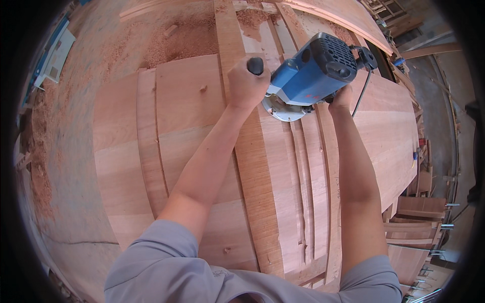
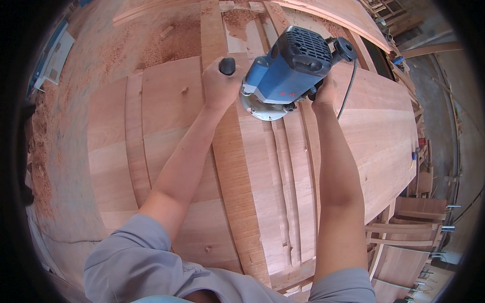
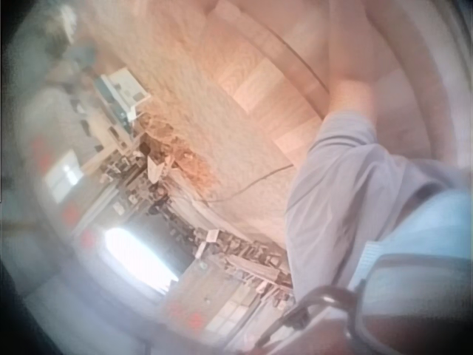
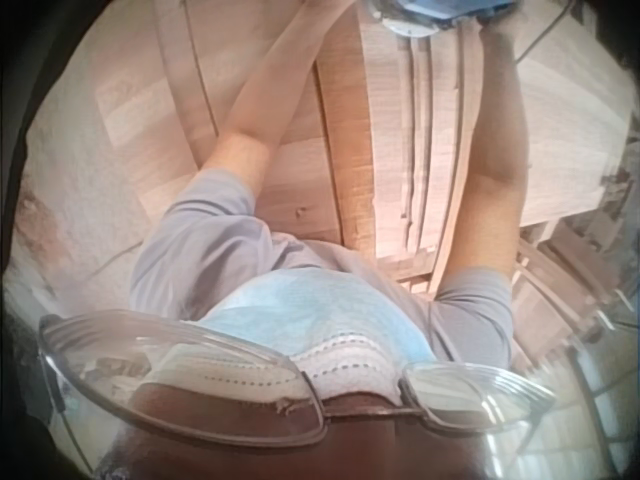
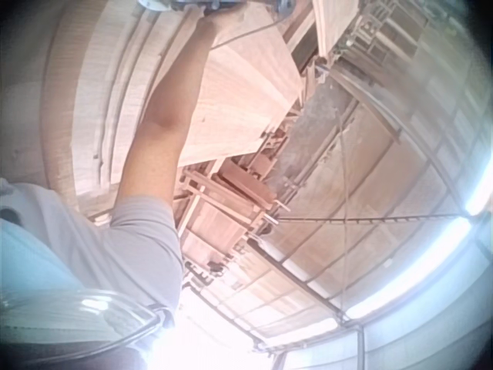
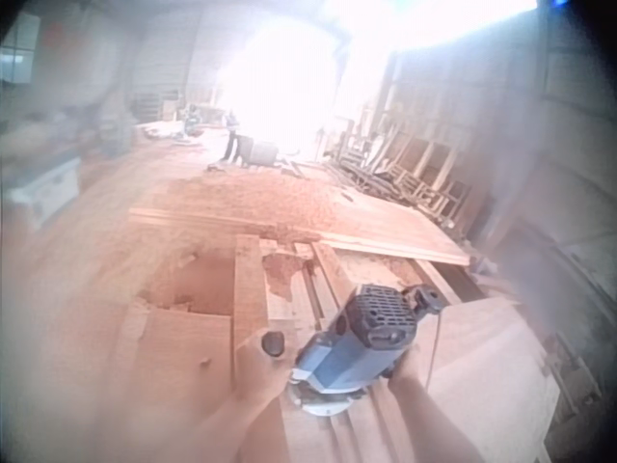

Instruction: The person uses a handheld electric router to cut a groove along a wooden plank. They guide the tool steadily along a straight guide strip, creating a continuous channel in the wood surface.

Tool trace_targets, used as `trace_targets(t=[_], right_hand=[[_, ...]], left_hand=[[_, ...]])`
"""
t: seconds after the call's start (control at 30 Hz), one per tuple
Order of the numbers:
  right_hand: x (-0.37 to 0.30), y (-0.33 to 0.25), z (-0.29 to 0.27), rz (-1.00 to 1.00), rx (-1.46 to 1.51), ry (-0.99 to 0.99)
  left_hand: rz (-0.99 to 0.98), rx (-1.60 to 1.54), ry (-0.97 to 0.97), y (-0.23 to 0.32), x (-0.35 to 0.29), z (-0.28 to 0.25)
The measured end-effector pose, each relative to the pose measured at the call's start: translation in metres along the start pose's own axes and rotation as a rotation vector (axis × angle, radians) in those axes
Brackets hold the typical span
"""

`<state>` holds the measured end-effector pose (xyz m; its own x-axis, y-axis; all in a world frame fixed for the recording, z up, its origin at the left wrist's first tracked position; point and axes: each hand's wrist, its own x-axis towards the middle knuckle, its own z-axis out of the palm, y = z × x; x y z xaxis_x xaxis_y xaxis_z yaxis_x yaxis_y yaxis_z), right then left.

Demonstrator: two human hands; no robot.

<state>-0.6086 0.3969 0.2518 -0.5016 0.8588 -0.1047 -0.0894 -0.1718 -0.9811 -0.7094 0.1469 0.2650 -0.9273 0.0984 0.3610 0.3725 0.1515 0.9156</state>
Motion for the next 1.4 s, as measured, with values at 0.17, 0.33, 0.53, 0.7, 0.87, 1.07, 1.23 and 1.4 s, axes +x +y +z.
trace_targets(t=[0.17,0.33,0.53,0.7,0.87,1.07,1.23,1.4], right_hand=[[0.002,-0.002,-0.005,0.03,-0.054,-0.019],[0.008,0.004,-0.01,0.06,-0.055,-0.013],[-0.001,0.001,0.001,0.024,-0.003,-0.001],[0.011,0.005,-0.013,0.069,-0.042,-0.023],[0.009,0.005,-0.011,0.072,-0.064,-0.003],[0.002,0.003,-0.002,0.004,0.011,0.043],[0.004,0.005,-0.003,0.0,0.022,0.041],[0.001,0.002,-0.006,0.02,0.026,0.024]], left_hand=[[0.026,0.015,0.011,-0.003,0.0,0.002],[0.032,0.014,0.015,-0.007,-0.001,0.004],[0.044,0.02,0.022,-0.009,0.0,0.003],[-0.006,0.012,-0.01,-0.003,0.0,0.002],[-0.011,0.022,-0.013,-0.005,0.001,0.002],[-0.017,0.023,-0.017,-0.003,0.001,0.002],[-0.002,0.022,-0.005,-0.004,0.001,0.002],[-0.003,-0.001,0.003,-0.002,-0.001,0.003]])
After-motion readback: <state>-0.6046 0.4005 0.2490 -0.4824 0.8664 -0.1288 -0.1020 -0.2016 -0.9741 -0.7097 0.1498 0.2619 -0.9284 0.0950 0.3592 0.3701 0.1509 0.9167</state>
